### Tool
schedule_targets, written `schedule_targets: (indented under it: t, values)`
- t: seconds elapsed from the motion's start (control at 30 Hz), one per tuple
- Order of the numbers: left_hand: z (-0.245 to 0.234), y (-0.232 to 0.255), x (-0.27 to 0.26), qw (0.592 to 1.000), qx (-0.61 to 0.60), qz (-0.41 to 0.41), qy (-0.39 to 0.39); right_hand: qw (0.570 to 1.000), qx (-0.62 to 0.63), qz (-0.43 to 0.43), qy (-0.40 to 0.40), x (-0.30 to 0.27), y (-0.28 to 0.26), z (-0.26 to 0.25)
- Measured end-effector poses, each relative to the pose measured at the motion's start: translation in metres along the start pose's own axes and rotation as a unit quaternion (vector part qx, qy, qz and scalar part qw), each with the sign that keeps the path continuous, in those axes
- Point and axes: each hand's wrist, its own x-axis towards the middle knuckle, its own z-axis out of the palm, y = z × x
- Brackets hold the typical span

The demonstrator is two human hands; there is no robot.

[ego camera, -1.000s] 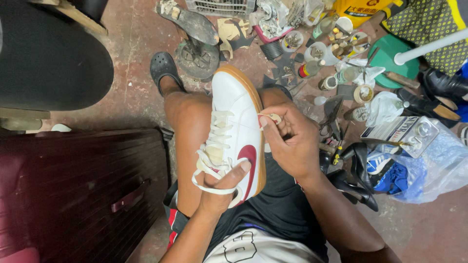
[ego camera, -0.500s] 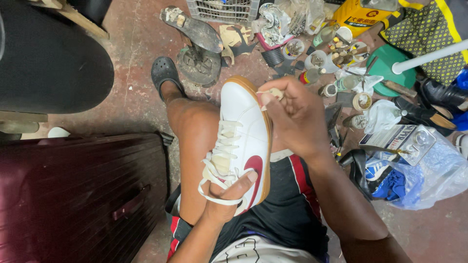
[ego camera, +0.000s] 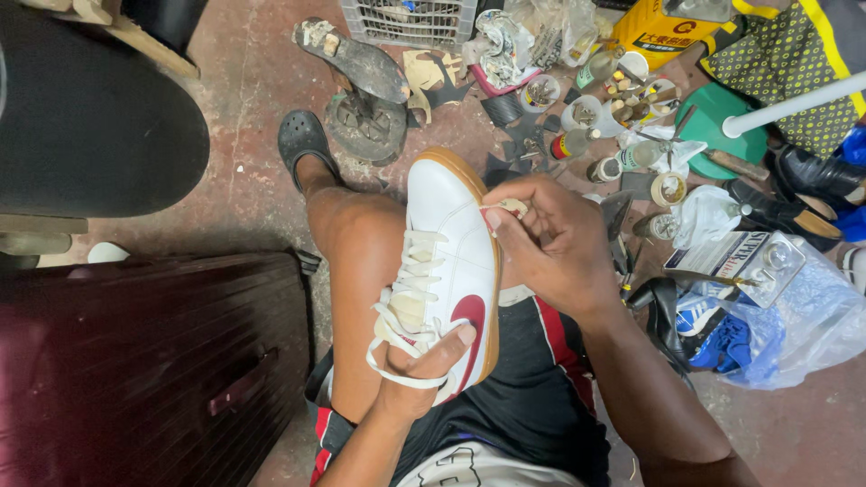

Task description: The person scrubs the upper and sole of a white sneaker with a red swoosh using a small abrasive pad, then wipes the shoe with a white cloth. The person repeats scrubbing and wiping on different areas of the shoe while seated on the floor.

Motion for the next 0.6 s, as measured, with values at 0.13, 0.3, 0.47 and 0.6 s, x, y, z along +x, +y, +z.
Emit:
schedule_targets:
  t: [0.13,0.3,0.47,0.6]
  values:
    - [0.000,0.001,0.002,1.000,0.024,0.009,-0.004,0.996,-0.091,-0.017,0.018,0.010,-0.004,0.002]
    - [-0.001,0.003,0.003,0.999,0.037,0.028,-0.009,0.986,-0.159,-0.049,0.001,0.008,-0.011,-0.002]
    - [-0.002,0.001,0.000,1.000,0.007,-0.004,-0.006,1.000,-0.016,0.015,-0.018,0.000,-0.001,-0.003]
    - [-0.002,0.001,0.001,0.999,0.028,0.030,-0.015,0.995,0.087,-0.003,-0.053,0.000,0.009,-0.007]
